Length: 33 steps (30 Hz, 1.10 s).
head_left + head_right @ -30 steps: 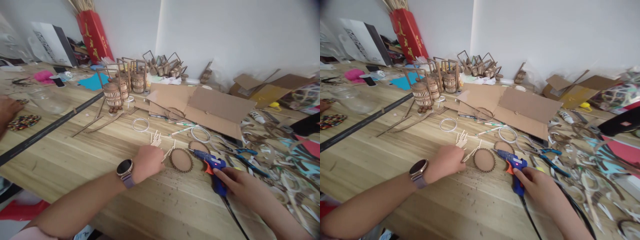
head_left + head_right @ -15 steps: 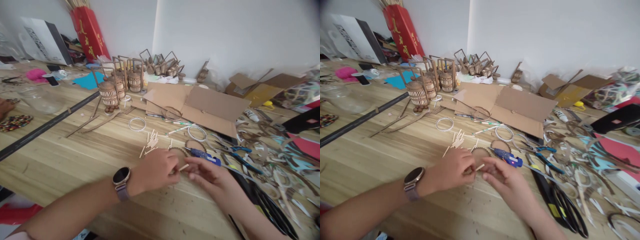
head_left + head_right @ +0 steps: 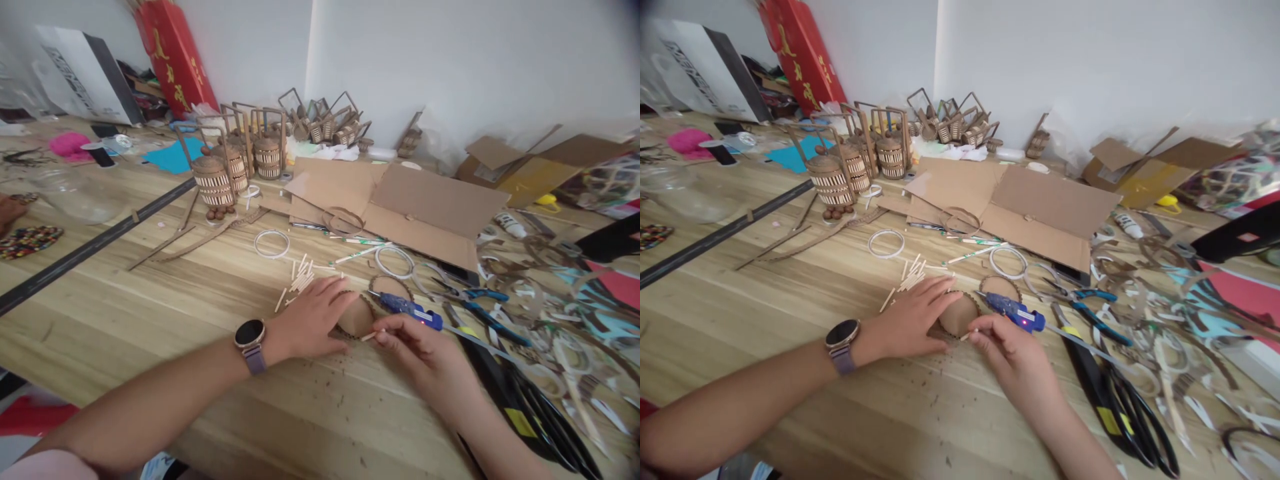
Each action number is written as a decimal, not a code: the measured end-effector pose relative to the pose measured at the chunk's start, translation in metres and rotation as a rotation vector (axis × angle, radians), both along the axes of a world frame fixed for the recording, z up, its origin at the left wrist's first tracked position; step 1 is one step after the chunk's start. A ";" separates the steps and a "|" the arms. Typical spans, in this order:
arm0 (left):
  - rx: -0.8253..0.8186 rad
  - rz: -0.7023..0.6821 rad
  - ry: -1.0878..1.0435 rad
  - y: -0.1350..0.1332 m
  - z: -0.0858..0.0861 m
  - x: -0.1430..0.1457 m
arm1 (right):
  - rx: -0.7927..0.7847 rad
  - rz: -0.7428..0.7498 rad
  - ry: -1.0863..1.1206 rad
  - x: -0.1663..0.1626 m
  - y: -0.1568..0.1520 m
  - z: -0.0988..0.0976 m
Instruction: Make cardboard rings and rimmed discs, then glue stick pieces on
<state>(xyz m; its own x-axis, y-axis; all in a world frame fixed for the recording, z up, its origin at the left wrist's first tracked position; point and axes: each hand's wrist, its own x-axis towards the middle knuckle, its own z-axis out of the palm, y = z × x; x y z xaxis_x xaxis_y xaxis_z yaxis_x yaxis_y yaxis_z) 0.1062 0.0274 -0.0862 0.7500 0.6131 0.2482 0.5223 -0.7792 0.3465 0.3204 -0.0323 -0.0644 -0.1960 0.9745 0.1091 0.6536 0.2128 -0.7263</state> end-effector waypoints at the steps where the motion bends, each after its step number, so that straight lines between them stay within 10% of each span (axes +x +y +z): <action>1: -0.015 -0.014 0.023 0.001 -0.002 0.000 | 0.011 0.004 -0.020 -0.002 -0.001 0.000; 33: -0.032 -0.026 -0.049 0.004 -0.007 0.004 | 0.371 0.147 -0.486 -0.009 -0.005 -0.019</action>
